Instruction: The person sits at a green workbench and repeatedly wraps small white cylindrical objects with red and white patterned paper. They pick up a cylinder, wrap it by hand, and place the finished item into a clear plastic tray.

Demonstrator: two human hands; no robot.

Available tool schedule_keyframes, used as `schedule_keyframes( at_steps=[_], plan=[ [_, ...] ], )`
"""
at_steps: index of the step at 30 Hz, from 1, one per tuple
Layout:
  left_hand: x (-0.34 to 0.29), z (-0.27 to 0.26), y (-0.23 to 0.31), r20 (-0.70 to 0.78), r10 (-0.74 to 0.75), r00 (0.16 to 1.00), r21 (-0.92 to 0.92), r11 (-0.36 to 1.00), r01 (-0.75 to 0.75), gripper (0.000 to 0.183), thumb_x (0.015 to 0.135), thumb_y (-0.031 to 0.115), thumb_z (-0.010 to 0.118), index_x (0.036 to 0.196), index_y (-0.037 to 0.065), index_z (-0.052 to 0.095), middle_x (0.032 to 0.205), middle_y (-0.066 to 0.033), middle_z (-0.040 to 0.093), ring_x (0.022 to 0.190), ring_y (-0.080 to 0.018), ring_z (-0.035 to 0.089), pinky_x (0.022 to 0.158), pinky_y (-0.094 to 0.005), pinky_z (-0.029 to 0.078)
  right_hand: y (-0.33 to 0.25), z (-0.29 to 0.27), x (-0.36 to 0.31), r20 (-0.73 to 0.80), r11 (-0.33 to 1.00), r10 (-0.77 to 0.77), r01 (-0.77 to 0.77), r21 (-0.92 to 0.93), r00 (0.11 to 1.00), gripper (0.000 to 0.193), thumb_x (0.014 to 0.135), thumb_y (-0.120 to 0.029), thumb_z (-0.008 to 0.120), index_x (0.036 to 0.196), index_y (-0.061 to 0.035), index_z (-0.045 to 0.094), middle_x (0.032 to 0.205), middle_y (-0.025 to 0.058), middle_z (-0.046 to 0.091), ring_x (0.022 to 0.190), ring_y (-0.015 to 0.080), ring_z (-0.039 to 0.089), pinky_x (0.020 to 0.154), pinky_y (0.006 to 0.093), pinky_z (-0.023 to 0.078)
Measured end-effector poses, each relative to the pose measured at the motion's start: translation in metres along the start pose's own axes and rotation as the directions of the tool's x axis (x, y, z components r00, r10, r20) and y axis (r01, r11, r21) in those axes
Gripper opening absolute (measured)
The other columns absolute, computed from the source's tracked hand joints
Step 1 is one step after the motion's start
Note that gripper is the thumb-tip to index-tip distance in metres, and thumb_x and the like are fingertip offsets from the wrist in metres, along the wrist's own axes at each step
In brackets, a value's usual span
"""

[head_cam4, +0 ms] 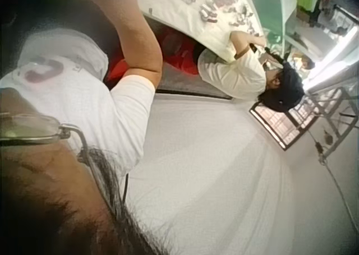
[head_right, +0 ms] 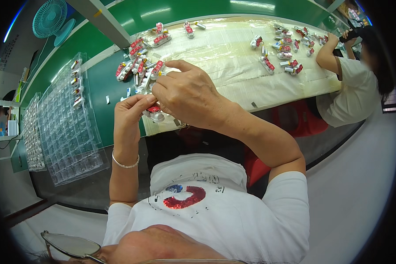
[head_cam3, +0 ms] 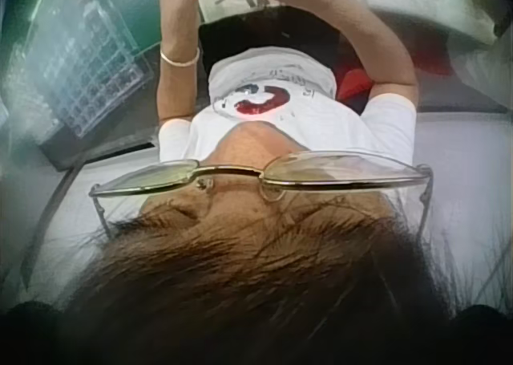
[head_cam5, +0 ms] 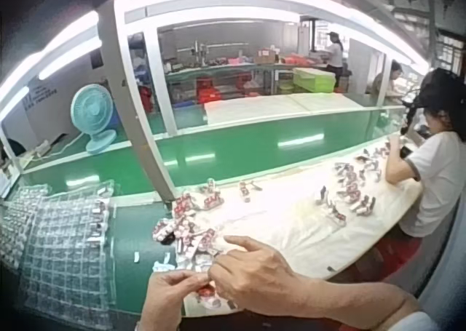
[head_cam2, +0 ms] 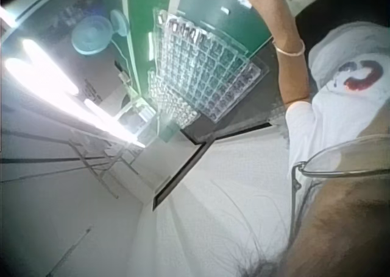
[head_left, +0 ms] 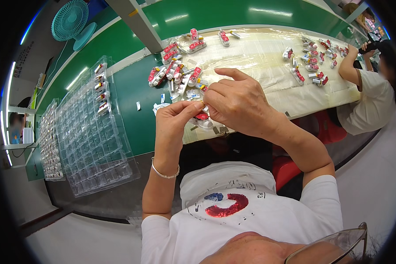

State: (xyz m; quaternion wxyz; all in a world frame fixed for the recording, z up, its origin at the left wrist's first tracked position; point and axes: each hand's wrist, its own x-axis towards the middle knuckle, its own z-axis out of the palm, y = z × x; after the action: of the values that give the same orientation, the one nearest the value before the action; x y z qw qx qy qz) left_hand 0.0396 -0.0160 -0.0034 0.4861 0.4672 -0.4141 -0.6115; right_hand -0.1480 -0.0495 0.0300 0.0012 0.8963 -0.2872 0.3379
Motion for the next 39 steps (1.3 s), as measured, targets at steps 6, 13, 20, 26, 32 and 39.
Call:
schedule_keyframes(
  at_steps=[6,13,20,26,32,39],
  plan=[
    [0.0,-0.002,0.001,-0.029,-0.006,1.0,0.018,1.0,0.007,0.017,0.086,0.01,0.071,0.093,-0.005,0.073,0.081,-0.0086,0.072,0.073,-0.0095,0.064,0.072,-0.022,0.048,0.004,0.001,-0.003,0.023,0.999,0.008,-0.009,0.033,1.0,0.009,0.074,-0.007,0.07,0.076,-0.0077,0.061,0.068,0.0046,0.062,0.067,0.0198,0.064,0.102,0.0421,0.047],
    [-0.001,0.001,0.0,-0.034,0.031,0.999,0.049,0.998,-0.029,0.017,0.087,0.011,0.072,0.094,-0.005,0.074,0.081,-0.0071,0.072,0.073,-0.0082,0.063,0.071,-0.0212,0.048,0.0,0.001,-0.001,0.044,0.999,-0.001,0.003,-0.038,0.999,0.008,0.073,-0.006,0.07,0.077,-0.0075,0.063,0.071,0.0036,0.063,0.068,0.0183,0.064,0.105,0.0428,0.045],
    [0.0,-0.005,-0.001,-0.026,0.017,1.0,0.04,0.999,-0.016,0.015,0.086,0.009,0.073,0.094,-0.004,0.074,0.08,-0.0066,0.072,0.073,-0.0076,0.063,0.07,-0.0207,0.048,0.01,0.004,-0.003,0.028,0.999,-0.039,0.038,0.037,0.999,0.007,0.075,-0.008,0.069,0.075,-0.0075,0.062,0.075,0.003,0.066,0.071,0.0174,0.066,0.108,0.0433,0.043],
    [-0.001,-0.003,0.003,-0.023,0.036,0.999,0.131,0.991,-0.033,0.016,0.087,0.01,0.073,0.093,-0.004,0.074,0.08,-0.0064,0.072,0.071,-0.0076,0.063,0.068,-0.0202,0.049,0.007,0.002,-0.002,0.052,0.997,-0.062,0.064,-0.037,0.997,0.008,0.074,-0.006,0.07,0.074,-0.0079,0.061,0.076,0.003,0.066,0.073,0.017,0.066,0.109,0.0441,0.042],
    [-0.001,-0.003,0.007,0.011,0.051,0.999,0.144,0.988,-0.052,0.016,0.087,0.01,0.073,0.093,-0.004,0.075,0.079,-0.0067,0.072,0.072,-0.0083,0.064,0.068,-0.0204,0.05,0.008,0.011,-0.001,-0.1,0.997,-0.066,0.068,0.024,0.993,0.012,0.073,-0.007,0.066,0.065,-0.006,0.056,0.062,0.0046,0.055,0.061,0.0199,0.06,0.109,0.0431,0.041],
    [-0.001,-0.004,0.006,0.006,0.04,0.999,0.12,0.992,-0.04,0.015,0.087,0.011,0.071,0.092,-0.004,0.074,0.079,-0.0087,0.072,0.071,-0.0098,0.065,0.069,-0.0219,0.05,0.01,0.009,-0.003,-0.049,0.979,0.076,-0.065,0.193,0.996,0.009,0.072,-0.002,0.067,0.075,-0.0077,0.06,0.075,0.0031,0.066,0.072,0.0185,0.066,0.106,0.043,0.043]
  ],
)
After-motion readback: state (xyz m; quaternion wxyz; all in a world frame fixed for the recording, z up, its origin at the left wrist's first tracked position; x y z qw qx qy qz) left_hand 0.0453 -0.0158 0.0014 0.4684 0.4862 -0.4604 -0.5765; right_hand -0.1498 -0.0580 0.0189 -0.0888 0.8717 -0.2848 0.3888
